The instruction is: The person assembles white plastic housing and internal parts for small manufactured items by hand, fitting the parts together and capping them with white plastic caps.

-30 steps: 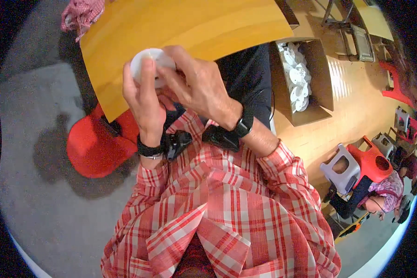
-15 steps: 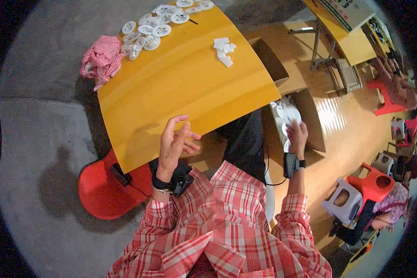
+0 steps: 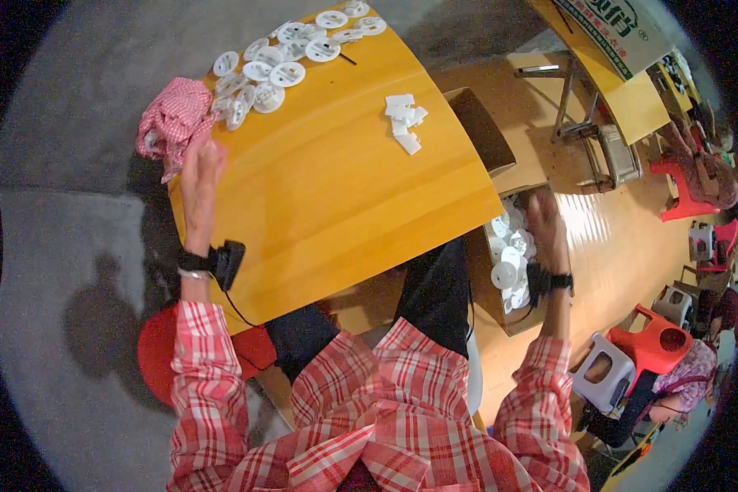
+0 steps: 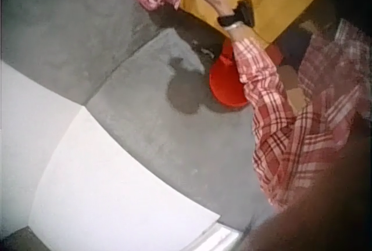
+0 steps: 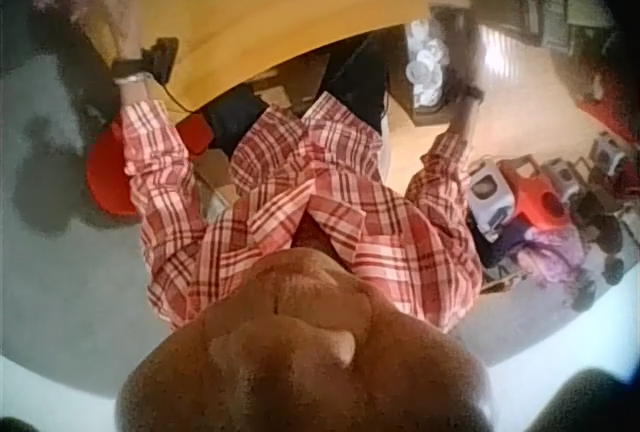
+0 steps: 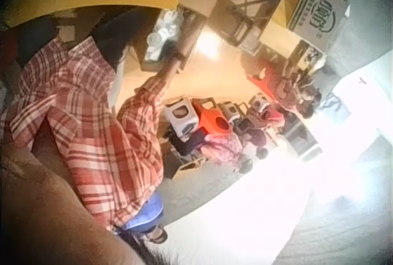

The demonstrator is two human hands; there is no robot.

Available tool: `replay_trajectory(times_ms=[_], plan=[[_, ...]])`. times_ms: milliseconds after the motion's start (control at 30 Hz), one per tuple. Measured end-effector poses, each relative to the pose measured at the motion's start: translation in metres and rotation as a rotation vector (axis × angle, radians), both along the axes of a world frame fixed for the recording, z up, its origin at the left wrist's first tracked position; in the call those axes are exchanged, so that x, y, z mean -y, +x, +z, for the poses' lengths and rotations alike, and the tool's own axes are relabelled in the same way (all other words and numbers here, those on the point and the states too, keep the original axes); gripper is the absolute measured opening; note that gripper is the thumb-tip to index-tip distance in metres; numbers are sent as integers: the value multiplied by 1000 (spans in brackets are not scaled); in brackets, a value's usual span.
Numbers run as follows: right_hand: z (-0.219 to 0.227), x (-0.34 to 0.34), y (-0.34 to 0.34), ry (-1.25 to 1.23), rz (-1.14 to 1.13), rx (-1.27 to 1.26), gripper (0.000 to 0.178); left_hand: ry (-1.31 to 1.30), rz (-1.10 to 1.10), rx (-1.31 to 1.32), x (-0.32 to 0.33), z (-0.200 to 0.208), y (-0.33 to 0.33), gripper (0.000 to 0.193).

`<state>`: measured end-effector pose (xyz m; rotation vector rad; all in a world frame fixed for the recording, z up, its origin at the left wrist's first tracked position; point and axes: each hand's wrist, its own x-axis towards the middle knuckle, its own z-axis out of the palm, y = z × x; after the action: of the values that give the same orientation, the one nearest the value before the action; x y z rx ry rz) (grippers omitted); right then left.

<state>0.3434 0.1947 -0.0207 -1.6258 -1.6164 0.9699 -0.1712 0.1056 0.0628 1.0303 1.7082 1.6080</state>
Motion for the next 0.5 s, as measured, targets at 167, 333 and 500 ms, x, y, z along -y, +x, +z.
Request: replay_trajectory(times_ms=[167,333,500], plan=[[105,-123,-67,214,207,-184,44,38,27,-459,-83,4,-17,56],[90,-222,-155,327,432,-310,48,-105,35,-683,-131,-9,-45,57],[41,-260,-224,442,473,-256,48,-231,93,-798,-158,-32,-99,58]])
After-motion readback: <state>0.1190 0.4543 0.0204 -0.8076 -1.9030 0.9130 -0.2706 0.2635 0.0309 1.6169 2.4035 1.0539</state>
